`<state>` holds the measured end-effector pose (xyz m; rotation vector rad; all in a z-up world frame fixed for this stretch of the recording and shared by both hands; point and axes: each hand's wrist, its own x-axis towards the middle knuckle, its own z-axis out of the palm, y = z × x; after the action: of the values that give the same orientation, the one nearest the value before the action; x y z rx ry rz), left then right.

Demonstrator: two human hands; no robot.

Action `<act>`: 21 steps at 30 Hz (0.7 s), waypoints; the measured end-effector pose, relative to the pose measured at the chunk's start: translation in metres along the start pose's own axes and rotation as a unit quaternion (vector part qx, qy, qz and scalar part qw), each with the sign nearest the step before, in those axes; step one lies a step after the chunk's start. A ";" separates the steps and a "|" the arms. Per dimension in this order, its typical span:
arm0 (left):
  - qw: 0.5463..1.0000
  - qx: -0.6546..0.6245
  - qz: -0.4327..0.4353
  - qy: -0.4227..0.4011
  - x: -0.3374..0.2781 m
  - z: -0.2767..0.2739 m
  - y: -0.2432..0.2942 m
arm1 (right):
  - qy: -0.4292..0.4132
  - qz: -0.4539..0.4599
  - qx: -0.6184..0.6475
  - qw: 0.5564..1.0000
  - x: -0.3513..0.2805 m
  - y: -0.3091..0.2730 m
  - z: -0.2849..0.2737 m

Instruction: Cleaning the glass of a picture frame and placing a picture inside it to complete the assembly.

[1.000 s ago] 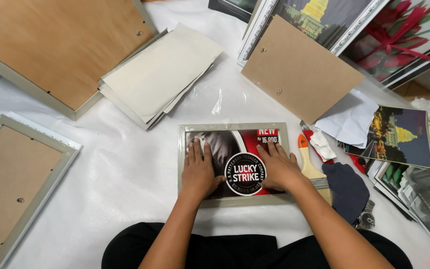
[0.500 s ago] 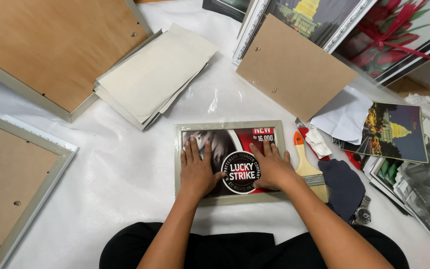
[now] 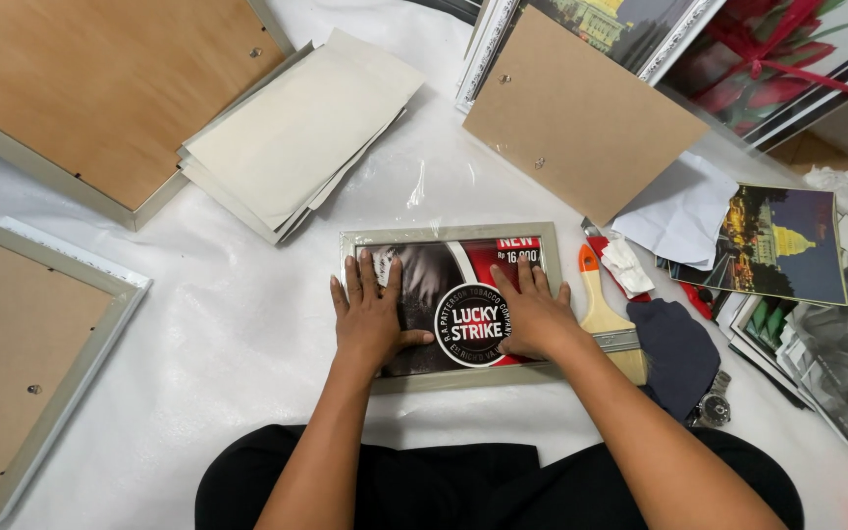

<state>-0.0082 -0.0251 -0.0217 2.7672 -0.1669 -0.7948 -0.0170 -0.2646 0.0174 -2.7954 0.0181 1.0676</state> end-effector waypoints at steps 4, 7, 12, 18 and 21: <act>1.000 -0.001 0.002 0.005 0.002 0.001 -0.002 | 0.004 -0.002 0.009 1.000 0.000 0.001 0.000; 1.000 -0.010 0.000 0.011 0.002 -0.001 -0.004 | -0.001 0.000 0.008 1.000 0.001 0.001 -0.001; 0.999 -0.012 -0.031 -0.025 0.002 -0.005 -0.011 | -0.004 0.000 0.000 1.000 -0.001 0.000 -0.003; 0.998 -0.016 -0.045 -0.039 0.003 -0.002 -0.013 | -0.009 0.003 -0.003 1.000 0.004 0.002 0.003; 0.998 -0.025 -0.058 -0.030 -0.004 -0.018 -0.009 | -0.011 0.005 -0.011 1.000 0.007 0.003 0.004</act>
<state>-0.0014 -0.0118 -0.0071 2.7282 0.0016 -0.8993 -0.0149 -0.2663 0.0096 -2.8055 0.0198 1.1067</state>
